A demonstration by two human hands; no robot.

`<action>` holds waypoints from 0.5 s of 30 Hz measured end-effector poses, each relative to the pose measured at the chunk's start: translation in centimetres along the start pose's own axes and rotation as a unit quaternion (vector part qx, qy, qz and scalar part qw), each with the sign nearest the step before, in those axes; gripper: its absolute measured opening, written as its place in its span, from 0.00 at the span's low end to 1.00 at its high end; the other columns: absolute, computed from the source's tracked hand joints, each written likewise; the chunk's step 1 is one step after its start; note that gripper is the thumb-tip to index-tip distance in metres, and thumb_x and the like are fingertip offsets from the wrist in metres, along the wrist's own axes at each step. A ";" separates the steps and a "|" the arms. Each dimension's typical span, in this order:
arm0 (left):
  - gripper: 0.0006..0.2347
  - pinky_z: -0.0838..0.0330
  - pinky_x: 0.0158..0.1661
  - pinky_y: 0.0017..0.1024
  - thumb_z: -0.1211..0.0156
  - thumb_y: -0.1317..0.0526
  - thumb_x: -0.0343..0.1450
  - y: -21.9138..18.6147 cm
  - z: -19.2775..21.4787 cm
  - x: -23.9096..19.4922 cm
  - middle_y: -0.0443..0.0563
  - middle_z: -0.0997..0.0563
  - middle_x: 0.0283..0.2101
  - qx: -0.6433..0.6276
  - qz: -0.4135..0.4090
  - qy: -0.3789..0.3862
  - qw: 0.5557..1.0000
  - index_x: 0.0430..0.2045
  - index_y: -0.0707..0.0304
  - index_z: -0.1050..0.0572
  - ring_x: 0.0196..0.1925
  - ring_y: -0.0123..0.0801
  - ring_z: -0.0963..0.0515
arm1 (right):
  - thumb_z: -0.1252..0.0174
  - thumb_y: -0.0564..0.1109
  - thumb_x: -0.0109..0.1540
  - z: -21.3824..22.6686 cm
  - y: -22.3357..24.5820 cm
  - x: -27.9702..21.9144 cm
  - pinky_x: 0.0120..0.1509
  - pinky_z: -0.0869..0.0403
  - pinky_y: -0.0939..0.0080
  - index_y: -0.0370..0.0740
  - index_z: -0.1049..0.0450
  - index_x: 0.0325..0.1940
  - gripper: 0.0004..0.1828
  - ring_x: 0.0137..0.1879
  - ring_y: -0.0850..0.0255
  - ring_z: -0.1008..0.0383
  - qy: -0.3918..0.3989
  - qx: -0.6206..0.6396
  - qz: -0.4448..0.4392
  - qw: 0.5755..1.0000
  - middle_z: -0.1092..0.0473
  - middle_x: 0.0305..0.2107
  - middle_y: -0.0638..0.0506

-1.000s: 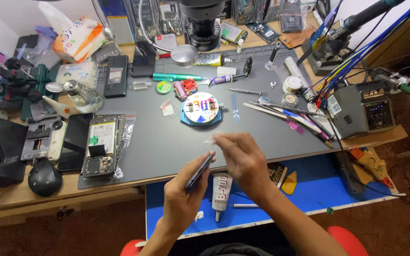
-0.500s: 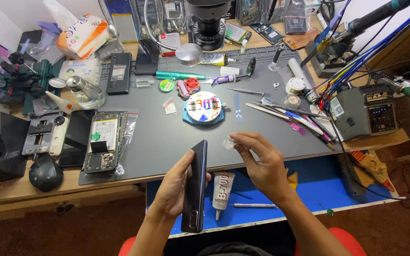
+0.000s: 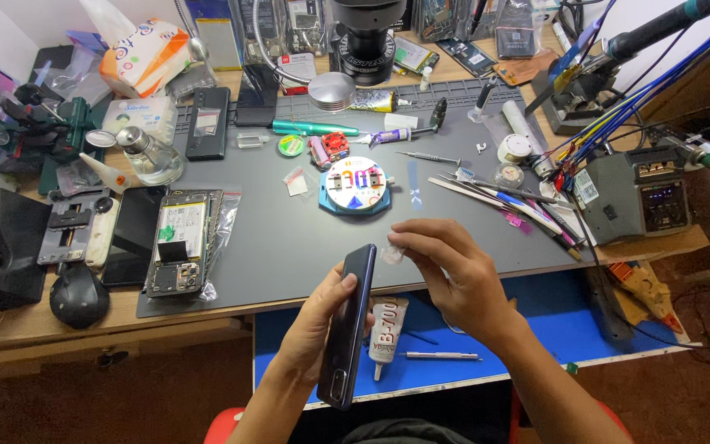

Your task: The person holds a dark blue smartphone and wipes its back and sides with a white tissue. They rotate the phone to clean different areas, including around the camera module, and then place the tissue on the workbench.

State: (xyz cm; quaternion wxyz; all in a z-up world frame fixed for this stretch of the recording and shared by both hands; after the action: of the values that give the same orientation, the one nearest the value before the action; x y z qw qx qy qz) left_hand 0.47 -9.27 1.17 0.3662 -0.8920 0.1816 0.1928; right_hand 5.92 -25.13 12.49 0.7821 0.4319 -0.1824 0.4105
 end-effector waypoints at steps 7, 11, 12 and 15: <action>0.22 0.26 0.22 0.21 0.30 0.54 0.65 0.3 0.3 0.7 0.48 0.26 0.30 -0.024 -0.018 0.014 0.999 0.52 0.54 0.30 0.18 0.28 0.23 | 0.57 0.38 0.73 -1.7 3.9 -0.9 0.70 0.25 0.48 0.35 0.26 0.59 0.16 0.60 0.46 0.26 0.081 -0.028 0.151 0.985 0.26 0.56 0.45; 0.27 0.29 0.24 0.19 0.33 0.55 0.68 0.2 0.2 0.6 0.47 0.23 0.27 -0.005 -0.018 0.068 0.998 0.64 0.54 0.31 0.22 0.25 0.24 | 0.55 0.39 0.74 -1.6 3.7 -1.8 0.72 0.24 0.45 0.35 0.26 0.62 0.16 0.60 0.48 0.25 0.127 -0.054 0.233 0.963 0.27 0.58 0.45; 0.30 0.23 0.19 0.19 0.33 0.55 0.68 0.6 -0.1 0.5 0.49 0.20 0.24 0.016 0.006 0.065 0.998 0.68 0.50 0.32 0.17 0.29 0.20 | 0.58 0.41 0.74 -1.2 1.8 -1.5 0.74 0.27 0.48 0.37 0.26 0.64 0.19 0.62 0.49 0.26 0.114 -0.114 0.219 0.962 0.27 0.60 0.46; 0.32 0.24 0.19 0.22 0.29 0.55 0.64 0.7 0.0 0.5 0.51 0.20 0.23 0.005 0.015 0.048 0.999 0.67 0.52 0.30 0.17 0.31 0.19 | 0.59 0.39 0.74 -1.5 2.6 -1.9 0.71 0.25 0.44 0.32 0.26 0.61 0.19 0.60 0.44 0.25 0.122 -0.077 0.221 0.965 0.28 0.60 0.43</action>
State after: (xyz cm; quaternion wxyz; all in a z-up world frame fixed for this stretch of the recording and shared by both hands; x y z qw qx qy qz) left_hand 0.56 -9.85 0.52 0.3584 -0.8956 0.2137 0.1543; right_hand 2.56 -24.07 11.77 0.7193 0.2658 -0.2073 0.6074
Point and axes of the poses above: each hand's wrist, its own x-axis towards the middle knuckle, its own z-axis out of the back of the hand, y = z × x, the point moved 6 cm from there along x, towards the middle knuckle
